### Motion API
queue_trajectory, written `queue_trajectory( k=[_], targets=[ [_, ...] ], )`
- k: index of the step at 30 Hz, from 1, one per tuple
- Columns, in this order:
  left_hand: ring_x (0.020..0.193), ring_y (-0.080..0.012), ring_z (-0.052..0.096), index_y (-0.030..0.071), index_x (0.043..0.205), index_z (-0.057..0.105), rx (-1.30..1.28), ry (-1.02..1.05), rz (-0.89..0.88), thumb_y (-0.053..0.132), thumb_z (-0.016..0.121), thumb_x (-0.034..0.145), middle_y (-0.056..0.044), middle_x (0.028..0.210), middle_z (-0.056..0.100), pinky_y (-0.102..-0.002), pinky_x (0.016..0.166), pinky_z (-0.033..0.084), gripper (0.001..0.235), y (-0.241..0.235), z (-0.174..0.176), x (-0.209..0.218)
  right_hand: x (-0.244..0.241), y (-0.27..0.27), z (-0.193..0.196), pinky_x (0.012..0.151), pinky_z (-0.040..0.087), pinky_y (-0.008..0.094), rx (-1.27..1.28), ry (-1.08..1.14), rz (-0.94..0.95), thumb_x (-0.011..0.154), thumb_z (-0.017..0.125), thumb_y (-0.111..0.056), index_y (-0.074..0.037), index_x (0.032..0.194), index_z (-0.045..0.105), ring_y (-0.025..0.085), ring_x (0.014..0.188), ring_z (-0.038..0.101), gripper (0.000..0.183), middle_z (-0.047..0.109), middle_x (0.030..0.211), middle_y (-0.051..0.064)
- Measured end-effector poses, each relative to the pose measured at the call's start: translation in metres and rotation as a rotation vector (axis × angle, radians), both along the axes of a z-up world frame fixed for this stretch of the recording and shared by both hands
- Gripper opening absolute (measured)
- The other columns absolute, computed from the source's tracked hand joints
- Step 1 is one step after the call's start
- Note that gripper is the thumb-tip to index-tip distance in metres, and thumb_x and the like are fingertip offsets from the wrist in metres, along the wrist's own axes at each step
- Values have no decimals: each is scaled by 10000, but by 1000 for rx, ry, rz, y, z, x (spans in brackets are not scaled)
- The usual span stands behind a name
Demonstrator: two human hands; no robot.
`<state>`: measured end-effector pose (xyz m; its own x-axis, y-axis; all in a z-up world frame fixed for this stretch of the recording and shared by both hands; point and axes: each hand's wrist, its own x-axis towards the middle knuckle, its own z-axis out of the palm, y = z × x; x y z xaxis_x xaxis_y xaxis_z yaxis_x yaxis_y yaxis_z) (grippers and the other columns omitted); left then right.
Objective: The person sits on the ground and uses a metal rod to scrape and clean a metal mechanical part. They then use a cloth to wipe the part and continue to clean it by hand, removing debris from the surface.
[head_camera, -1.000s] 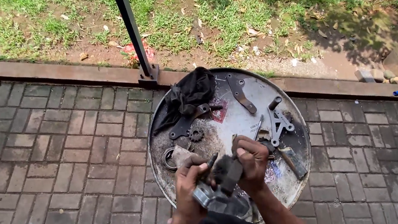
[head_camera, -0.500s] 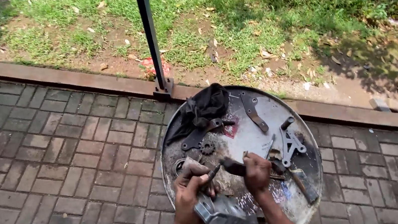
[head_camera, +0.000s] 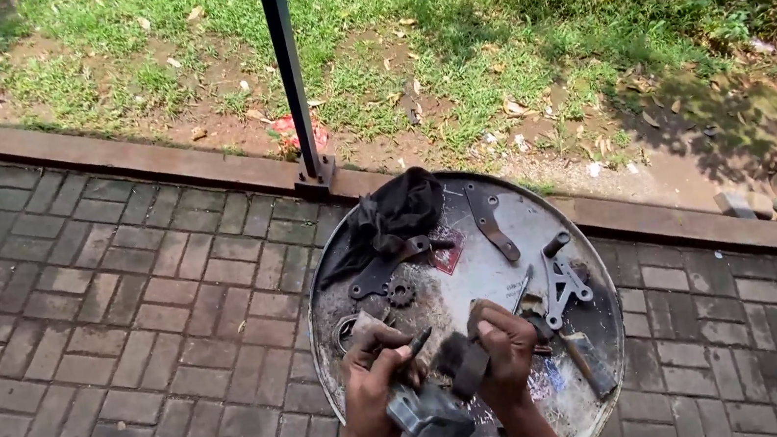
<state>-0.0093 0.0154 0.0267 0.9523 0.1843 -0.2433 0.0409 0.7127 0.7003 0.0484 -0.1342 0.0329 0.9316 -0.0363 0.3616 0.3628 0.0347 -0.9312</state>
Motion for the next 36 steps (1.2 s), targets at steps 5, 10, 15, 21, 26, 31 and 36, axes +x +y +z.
queue_trajectory(
  k=[5, 10, 15, 21, 26, 31, 36],
  targets=[
    [503, -176, 558, -6, 828, 630, -69, 2, 72, -33, 642, 832, -107, 616, 565, -339, 513, 517, 29, -7, 7, -1, 24, -22, -88, 415, 274, 343, -205, 164, -98, 886, 452, -285, -162, 554, 385, 153, 492, 368, 361, 410, 523, 17],
    [486, -207, 566, -19, 884, 629, -125, -18, 19, -45, 605, 875, -116, 571, 545, -422, 590, 586, 36, -1, 2, -1, 8, -4, -7, 446, 279, 333, -144, 145, -135, 852, 436, -271, -138, 563, 361, 146, 520, 345, 327, 386, 558, 20],
    [448, -219, 543, -25, 847, 632, 21, -47, 77, -74, 601, 822, -131, 507, 517, -409, 563, 582, 63, -7, 3, 5, 33, -19, -75, 441, 227, 365, -437, 181, -279, 896, 450, -245, -145, 535, 384, 142, 506, 361, 380, 385, 513, -7],
    [519, -211, 624, -42, 843, 681, 308, 18, 105, 4, 662, 813, -155, 742, 657, -355, 452, 543, 57, -14, 19, 5, 2, -2, 15, 509, 267, 344, 22, -42, -47, 891, 452, -272, -116, 565, 380, 161, 569, 348, 369, 395, 586, 35],
    [539, -241, 623, -42, 848, 648, 200, -46, 92, -30, 628, 825, -178, 712, 639, -361, 482, 527, 33, -5, 23, 1, 21, -28, -94, 381, 321, 311, -139, 215, -135, 907, 465, -312, -186, 560, 380, 144, 466, 383, 378, 411, 531, 9],
    [500, -197, 607, -34, 807, 674, 274, -71, 48, -7, 616, 833, -151, 627, 646, -323, 435, 512, 69, -8, 21, 2, 3, -7, -11, 468, 294, 327, -34, 64, -89, 879, 467, -247, -168, 580, 358, 144, 545, 358, 327, 399, 579, 19],
    [513, -239, 628, -50, 828, 634, 172, -28, 83, -21, 618, 789, -208, 621, 667, -356, 475, 530, 51, 4, 6, 2, 21, -12, -74, 425, 251, 340, -246, 227, -221, 892, 445, -285, -182, 547, 349, 142, 519, 339, 373, 353, 532, -7]
  ],
)
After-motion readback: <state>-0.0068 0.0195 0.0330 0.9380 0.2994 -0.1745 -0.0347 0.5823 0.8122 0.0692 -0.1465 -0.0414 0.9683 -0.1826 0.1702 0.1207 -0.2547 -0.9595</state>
